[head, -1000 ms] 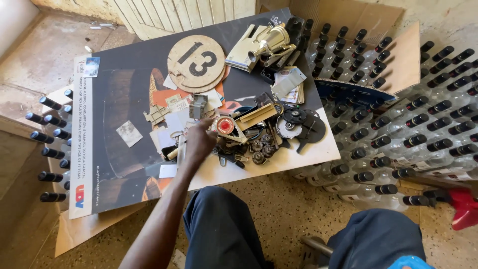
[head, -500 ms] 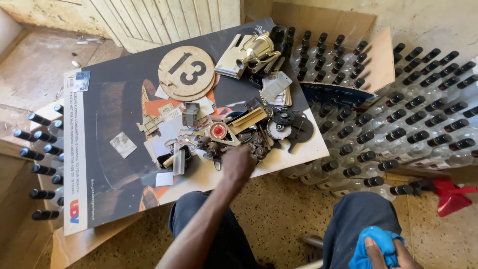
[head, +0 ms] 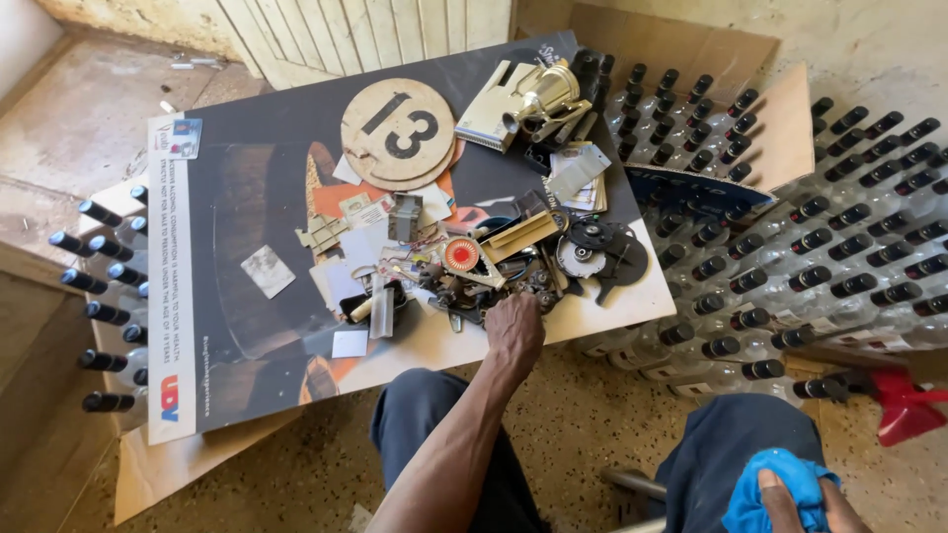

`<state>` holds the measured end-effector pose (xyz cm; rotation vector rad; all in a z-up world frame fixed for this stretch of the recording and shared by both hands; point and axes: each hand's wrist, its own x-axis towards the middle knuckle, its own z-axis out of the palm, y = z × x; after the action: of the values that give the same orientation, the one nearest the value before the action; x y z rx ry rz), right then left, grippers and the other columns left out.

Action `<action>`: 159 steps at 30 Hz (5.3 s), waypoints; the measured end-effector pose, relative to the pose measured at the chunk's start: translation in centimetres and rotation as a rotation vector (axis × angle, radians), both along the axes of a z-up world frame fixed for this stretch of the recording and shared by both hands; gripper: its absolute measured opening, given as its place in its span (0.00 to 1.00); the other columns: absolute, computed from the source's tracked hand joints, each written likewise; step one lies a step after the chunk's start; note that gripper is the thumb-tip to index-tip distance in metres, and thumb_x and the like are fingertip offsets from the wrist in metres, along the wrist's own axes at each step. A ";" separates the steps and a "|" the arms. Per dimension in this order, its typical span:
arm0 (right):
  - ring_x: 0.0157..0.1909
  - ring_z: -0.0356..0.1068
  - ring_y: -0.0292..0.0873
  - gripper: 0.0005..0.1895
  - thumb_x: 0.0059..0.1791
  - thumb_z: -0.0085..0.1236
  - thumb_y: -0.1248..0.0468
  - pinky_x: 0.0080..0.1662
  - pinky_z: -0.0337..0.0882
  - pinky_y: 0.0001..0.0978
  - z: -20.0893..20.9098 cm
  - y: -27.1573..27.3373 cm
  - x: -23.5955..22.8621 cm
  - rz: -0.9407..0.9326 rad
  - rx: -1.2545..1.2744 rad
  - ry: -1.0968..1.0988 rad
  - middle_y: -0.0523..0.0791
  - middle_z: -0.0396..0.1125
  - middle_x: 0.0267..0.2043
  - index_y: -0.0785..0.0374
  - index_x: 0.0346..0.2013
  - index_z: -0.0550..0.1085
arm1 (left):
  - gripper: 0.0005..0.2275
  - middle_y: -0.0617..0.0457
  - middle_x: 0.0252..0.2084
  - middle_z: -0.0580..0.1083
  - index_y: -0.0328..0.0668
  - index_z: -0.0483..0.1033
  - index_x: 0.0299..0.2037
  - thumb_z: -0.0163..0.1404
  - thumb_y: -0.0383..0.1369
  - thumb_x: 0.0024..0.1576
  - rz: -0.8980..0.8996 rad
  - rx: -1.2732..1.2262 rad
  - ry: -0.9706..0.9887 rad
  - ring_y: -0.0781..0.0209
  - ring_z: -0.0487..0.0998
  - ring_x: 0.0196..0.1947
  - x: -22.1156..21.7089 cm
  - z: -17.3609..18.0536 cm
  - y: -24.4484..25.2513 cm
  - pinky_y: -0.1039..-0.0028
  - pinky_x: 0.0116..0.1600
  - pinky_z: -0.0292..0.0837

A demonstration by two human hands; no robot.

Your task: Cleaning and organizing small metal mechanical components on a workspace using a cloth and cleaning solution.

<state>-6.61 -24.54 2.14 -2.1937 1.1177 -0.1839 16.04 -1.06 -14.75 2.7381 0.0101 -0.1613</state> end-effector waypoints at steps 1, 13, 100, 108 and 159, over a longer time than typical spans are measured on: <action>0.55 0.66 0.71 0.28 0.58 0.57 0.56 0.53 0.73 0.70 -1.3 -1.0 -0.7 0.006 -0.003 0.001 0.60 0.67 0.59 0.64 0.71 0.68 | 0.15 0.58 0.17 0.61 0.43 0.66 0.22 0.40 0.14 0.58 0.006 -0.003 0.001 0.67 0.60 0.18 0.0 0.7 -0.2 0.69 0.23 0.65; 0.31 0.70 0.49 0.18 0.48 0.64 0.52 0.38 0.69 0.44 -3.8 -1.6 10.6 0.172 0.276 -0.078 0.53 0.69 0.23 0.67 0.32 0.81 | 0.08 0.33 0.38 0.72 0.27 0.76 0.38 0.42 0.20 0.57 -0.165 -0.098 -0.337 0.36 0.71 0.38 4.8 2.2 -6.8 0.54 0.42 0.68; 0.19 0.68 0.51 0.12 0.45 0.65 0.59 0.28 0.71 0.41 -4.9 13.4 27.8 1.104 -0.171 -0.435 0.41 0.58 0.13 0.54 0.21 0.69 | 0.26 0.26 0.55 0.74 0.29 0.66 0.66 0.46 0.38 0.60 0.175 -2.378 0.174 0.38 0.82 0.48 8.5 7.7 2.4 0.53 0.54 0.80; 0.24 0.64 0.47 0.16 0.45 0.65 0.56 0.37 0.70 0.41 -2.6 8.6 29.3 0.833 0.008 -0.395 0.45 0.61 0.17 0.57 0.22 0.67 | 0.24 0.26 0.56 0.74 0.30 0.72 0.61 0.51 0.39 0.56 0.277 -2.464 0.373 0.35 0.79 0.52 8.7 8.0 1.8 0.51 0.56 0.76; 0.25 0.67 0.47 0.15 0.43 0.65 0.55 0.35 0.69 0.44 -1.2 10.2 27.6 0.875 0.109 -0.188 0.47 0.59 0.17 0.60 0.23 0.69 | 0.25 0.26 0.52 0.76 0.28 0.75 0.53 0.51 0.48 0.59 0.314 -2.403 0.326 0.34 0.81 0.49 10.0 8.0 0.2 0.49 0.53 0.79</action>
<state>20.97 -14.35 0.91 -2.2962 0.0091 0.0575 26.04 -0.83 -6.75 0.2886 0.1833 -0.2449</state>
